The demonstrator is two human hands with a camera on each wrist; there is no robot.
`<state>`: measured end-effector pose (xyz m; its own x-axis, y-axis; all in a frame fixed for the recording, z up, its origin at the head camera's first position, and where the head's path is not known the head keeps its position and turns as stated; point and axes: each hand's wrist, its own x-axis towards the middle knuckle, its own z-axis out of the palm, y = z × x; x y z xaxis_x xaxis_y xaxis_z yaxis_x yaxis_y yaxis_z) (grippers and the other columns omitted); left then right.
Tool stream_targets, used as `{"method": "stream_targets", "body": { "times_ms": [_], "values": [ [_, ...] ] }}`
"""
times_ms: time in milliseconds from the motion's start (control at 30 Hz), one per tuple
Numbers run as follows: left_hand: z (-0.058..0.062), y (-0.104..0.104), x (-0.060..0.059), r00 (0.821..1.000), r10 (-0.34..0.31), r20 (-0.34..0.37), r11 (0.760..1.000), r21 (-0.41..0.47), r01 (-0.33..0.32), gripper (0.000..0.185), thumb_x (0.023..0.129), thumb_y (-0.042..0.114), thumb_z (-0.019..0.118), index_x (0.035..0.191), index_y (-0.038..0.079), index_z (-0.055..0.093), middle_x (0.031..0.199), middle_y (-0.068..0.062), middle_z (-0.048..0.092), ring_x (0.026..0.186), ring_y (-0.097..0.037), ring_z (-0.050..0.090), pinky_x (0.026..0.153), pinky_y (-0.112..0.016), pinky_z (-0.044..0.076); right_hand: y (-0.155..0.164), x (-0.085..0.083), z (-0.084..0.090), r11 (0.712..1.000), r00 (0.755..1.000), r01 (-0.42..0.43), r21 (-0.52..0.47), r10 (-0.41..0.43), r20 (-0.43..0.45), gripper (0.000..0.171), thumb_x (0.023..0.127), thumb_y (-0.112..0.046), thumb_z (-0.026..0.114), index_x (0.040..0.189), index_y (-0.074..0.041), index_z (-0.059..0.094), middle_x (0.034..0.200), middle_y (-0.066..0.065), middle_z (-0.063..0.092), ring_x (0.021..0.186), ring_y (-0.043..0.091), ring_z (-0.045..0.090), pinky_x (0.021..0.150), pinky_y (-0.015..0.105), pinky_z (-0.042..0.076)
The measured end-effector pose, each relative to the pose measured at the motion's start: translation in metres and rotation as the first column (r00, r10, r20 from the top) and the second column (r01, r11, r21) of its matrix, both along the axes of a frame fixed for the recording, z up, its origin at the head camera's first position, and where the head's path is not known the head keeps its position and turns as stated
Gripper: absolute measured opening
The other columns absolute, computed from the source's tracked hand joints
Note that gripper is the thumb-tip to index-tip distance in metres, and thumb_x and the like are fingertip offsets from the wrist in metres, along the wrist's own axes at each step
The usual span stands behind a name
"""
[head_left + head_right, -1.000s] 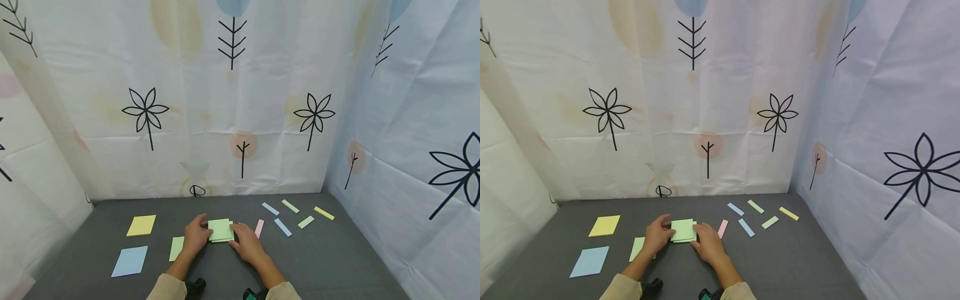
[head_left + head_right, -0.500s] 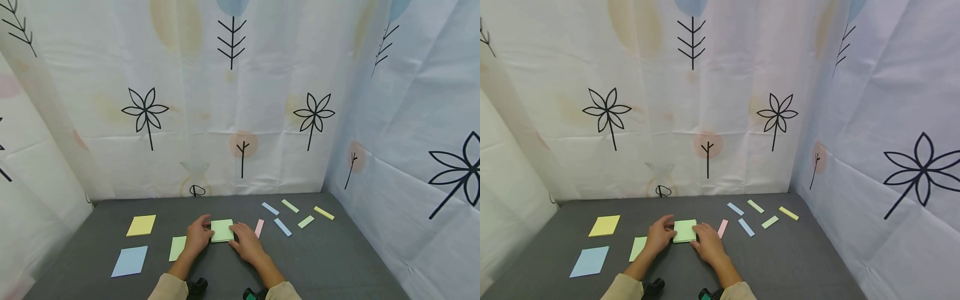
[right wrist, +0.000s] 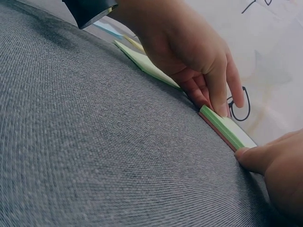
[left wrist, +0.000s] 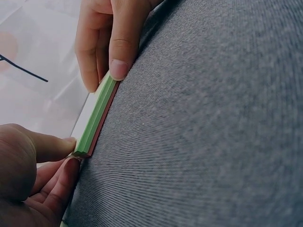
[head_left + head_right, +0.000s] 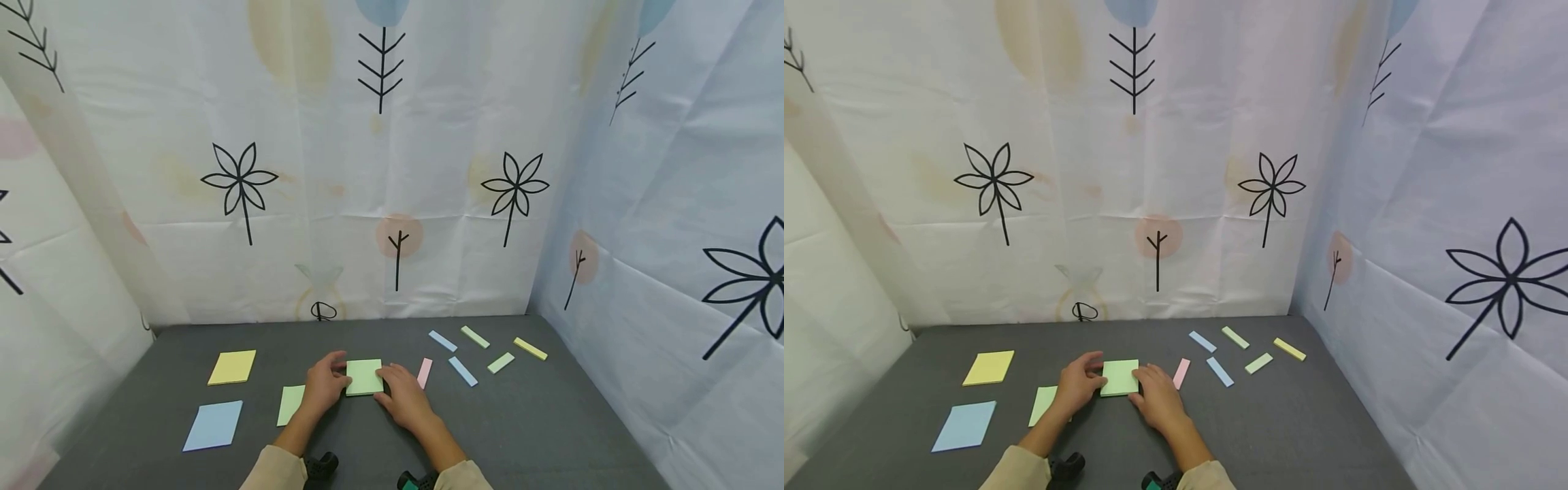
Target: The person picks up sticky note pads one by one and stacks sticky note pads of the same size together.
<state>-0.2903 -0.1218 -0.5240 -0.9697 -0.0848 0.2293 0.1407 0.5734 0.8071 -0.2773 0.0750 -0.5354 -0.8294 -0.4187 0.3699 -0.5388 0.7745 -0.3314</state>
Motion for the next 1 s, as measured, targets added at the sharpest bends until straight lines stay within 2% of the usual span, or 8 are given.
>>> {"method": "stream_targets", "body": {
  "times_ms": [333, 567, 800, 1000],
  "values": [
    [-0.001, 0.0001, 0.001, 1.0, 0.004, -0.008, 1.0, 0.006, -0.004, 0.053, 0.076, -0.003, 0.076, 0.126, -0.001, 0.06, 0.106, -0.019, 0.069, 0.079, -0.023, 0.068, 0.069, -0.042, 0.053, -0.0007, -0.0001, 0.0002, 1.0, 1.0, 0.003, -0.011, -0.004, -0.018, 0.041, 0.087, -0.023, 0.073, 0.123, -0.005, 0.063, 0.124, 0.007, 0.063, 0.124, 0.029, 0.051, 0.102, 0.043, 0.039],
    [0.0012, 0.0014, 0.0012, 1.0, 0.004, 0.004, 1.0, 0.028, -0.005, 0.054, 0.075, -0.004, 0.075, 0.127, -0.003, 0.059, 0.106, -0.02, 0.069, 0.082, -0.025, 0.068, 0.071, -0.043, 0.053, -0.001, 0.0, 0.0012, 1.0, 0.999, 0.015, 0.021, -0.014, -0.043, 0.04, 0.087, -0.024, 0.073, 0.121, -0.005, 0.064, 0.122, 0.007, 0.064, 0.121, 0.028, 0.053, 0.101, 0.042, 0.041],
    [0.004, 0.0015, 0.0017, 1.0, -0.012, 0.018, 1.0, 0.02, 0.011, 0.055, 0.076, -0.003, 0.075, 0.129, -0.003, 0.057, 0.108, -0.02, 0.069, 0.086, -0.027, 0.067, 0.073, -0.045, 0.053, -0.0021, 0.0025, 0.0046, 0.999, 0.998, 0.037, 0.036, -0.034, -0.06, 0.039, 0.086, -0.024, 0.075, 0.119, -0.006, 0.065, 0.118, 0.006, 0.065, 0.117, 0.027, 0.055, 0.098, 0.042, 0.042],
    [0.0058, -0.0044, 0.0058, 0.998, -0.056, 0.026, 0.997, 0.058, 0.055, 0.058, 0.078, -0.001, 0.074, 0.132, -0.001, 0.055, 0.112, -0.02, 0.067, 0.086, -0.026, 0.067, 0.07, -0.043, 0.052, -0.0034, 0.0041, 0.006, 0.999, 0.996, 0.03, 0.036, -0.026, -0.09, 0.037, 0.084, -0.024, 0.076, 0.116, -0.007, 0.067, 0.115, 0.005, 0.067, 0.113, 0.026, 0.057, 0.095, 0.042, 0.044]
  ]
}}
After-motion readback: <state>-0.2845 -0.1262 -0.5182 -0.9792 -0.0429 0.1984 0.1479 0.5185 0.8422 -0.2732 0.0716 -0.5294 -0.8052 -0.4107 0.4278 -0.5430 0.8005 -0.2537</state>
